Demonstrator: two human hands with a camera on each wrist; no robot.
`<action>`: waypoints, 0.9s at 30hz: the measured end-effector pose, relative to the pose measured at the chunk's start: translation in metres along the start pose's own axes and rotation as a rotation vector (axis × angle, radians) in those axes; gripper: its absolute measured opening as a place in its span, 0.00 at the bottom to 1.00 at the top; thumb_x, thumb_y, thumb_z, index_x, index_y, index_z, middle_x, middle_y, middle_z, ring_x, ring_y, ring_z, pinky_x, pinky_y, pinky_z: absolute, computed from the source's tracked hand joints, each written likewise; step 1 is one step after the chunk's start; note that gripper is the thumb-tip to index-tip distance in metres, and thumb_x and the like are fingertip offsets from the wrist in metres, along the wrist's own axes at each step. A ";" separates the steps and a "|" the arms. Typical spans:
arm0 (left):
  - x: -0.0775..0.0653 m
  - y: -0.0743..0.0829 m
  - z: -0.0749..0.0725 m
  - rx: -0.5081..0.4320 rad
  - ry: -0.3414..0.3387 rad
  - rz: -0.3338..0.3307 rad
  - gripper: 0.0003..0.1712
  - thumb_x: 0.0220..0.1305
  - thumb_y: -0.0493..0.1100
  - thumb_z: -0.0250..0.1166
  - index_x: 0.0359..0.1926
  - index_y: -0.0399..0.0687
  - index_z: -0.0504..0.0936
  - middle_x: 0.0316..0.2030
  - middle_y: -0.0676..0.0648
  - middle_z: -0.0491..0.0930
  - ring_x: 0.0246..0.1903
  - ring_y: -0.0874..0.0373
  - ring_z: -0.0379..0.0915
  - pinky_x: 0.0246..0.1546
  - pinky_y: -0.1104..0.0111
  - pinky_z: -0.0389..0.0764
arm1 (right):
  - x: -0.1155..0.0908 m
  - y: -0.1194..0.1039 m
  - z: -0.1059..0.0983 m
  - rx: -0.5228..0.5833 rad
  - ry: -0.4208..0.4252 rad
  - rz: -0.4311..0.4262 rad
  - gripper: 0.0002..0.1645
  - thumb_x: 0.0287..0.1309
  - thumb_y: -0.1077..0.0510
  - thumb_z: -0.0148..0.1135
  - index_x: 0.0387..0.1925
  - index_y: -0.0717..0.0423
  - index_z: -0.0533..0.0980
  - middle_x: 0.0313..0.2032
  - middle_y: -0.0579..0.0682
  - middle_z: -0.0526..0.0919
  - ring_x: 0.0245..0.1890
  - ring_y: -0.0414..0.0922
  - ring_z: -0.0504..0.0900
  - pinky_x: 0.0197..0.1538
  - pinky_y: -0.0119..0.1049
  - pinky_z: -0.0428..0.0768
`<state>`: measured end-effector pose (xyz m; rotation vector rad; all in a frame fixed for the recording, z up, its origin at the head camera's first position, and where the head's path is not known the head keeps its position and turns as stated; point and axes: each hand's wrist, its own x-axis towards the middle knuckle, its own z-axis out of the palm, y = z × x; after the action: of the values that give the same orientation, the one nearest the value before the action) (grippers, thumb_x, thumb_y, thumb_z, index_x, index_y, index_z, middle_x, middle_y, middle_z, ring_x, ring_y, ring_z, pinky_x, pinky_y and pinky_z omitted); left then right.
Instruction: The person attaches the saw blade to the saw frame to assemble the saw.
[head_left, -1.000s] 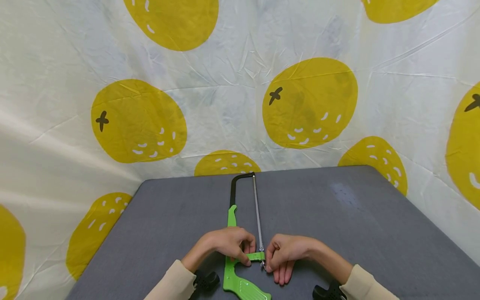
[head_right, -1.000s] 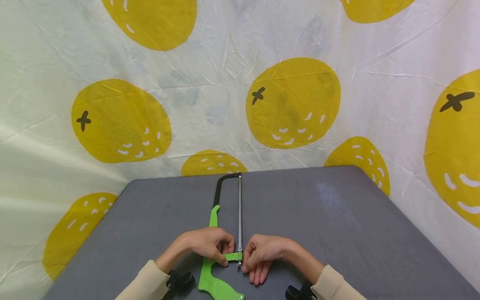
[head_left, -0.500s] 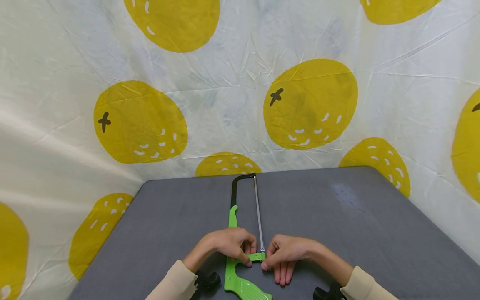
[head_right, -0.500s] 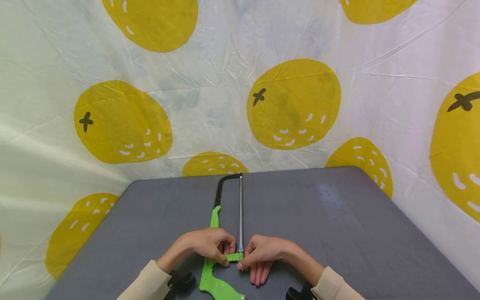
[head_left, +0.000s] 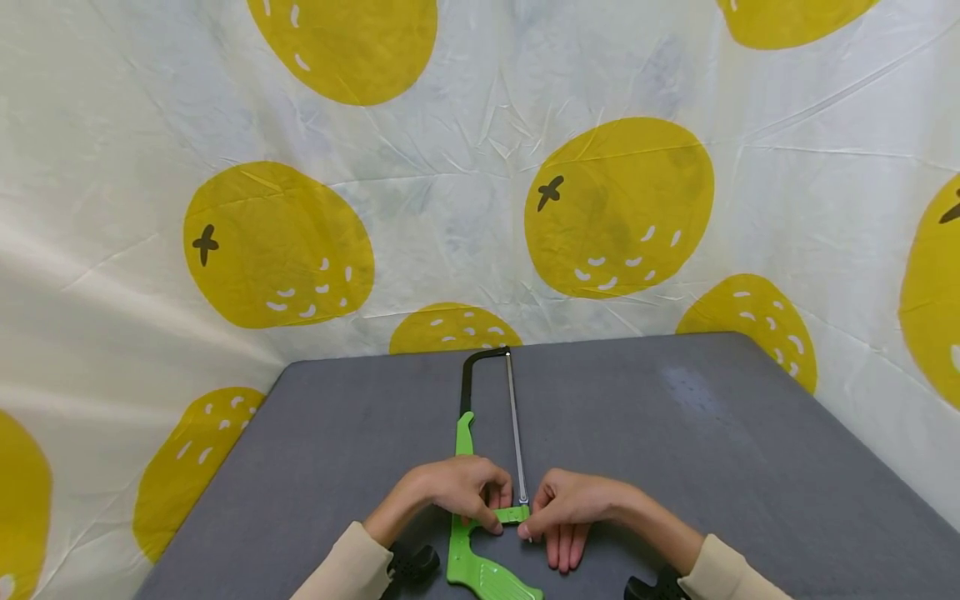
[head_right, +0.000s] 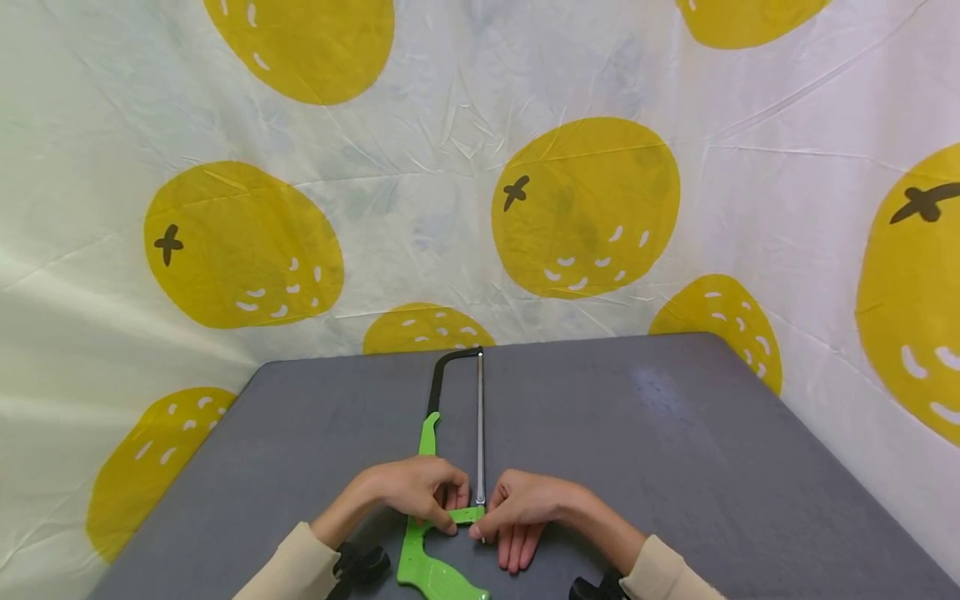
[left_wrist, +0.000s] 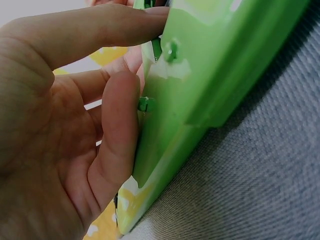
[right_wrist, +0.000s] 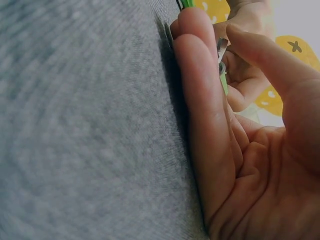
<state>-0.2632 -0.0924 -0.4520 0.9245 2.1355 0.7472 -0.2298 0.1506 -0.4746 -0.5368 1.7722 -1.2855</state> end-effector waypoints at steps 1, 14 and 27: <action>0.000 0.000 0.000 0.000 0.000 -0.001 0.08 0.59 0.39 0.75 0.36 0.52 0.83 0.25 0.56 0.79 0.16 0.65 0.73 0.18 0.70 0.80 | 0.000 0.000 0.000 -0.001 0.001 0.000 0.18 0.65 0.50 0.69 0.31 0.63 0.85 0.19 0.52 0.88 0.16 0.38 0.86 0.20 0.30 0.83; 0.001 -0.001 0.000 0.003 -0.003 0.007 0.08 0.59 0.39 0.75 0.36 0.52 0.83 0.25 0.56 0.79 0.16 0.65 0.73 0.19 0.68 0.81 | -0.001 0.000 -0.001 0.006 -0.015 -0.012 0.17 0.65 0.52 0.68 0.32 0.64 0.86 0.20 0.52 0.89 0.17 0.38 0.87 0.21 0.30 0.84; 0.000 0.000 0.000 0.035 0.020 0.003 0.09 0.59 0.39 0.76 0.35 0.53 0.82 0.25 0.57 0.78 0.15 0.65 0.73 0.19 0.68 0.81 | 0.000 0.001 -0.003 0.000 -0.056 -0.015 0.16 0.66 0.54 0.65 0.34 0.64 0.87 0.20 0.49 0.89 0.18 0.38 0.87 0.22 0.31 0.85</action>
<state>-0.2627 -0.0923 -0.4517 0.9426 2.1710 0.7263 -0.2326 0.1525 -0.4749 -0.5809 1.7253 -1.2689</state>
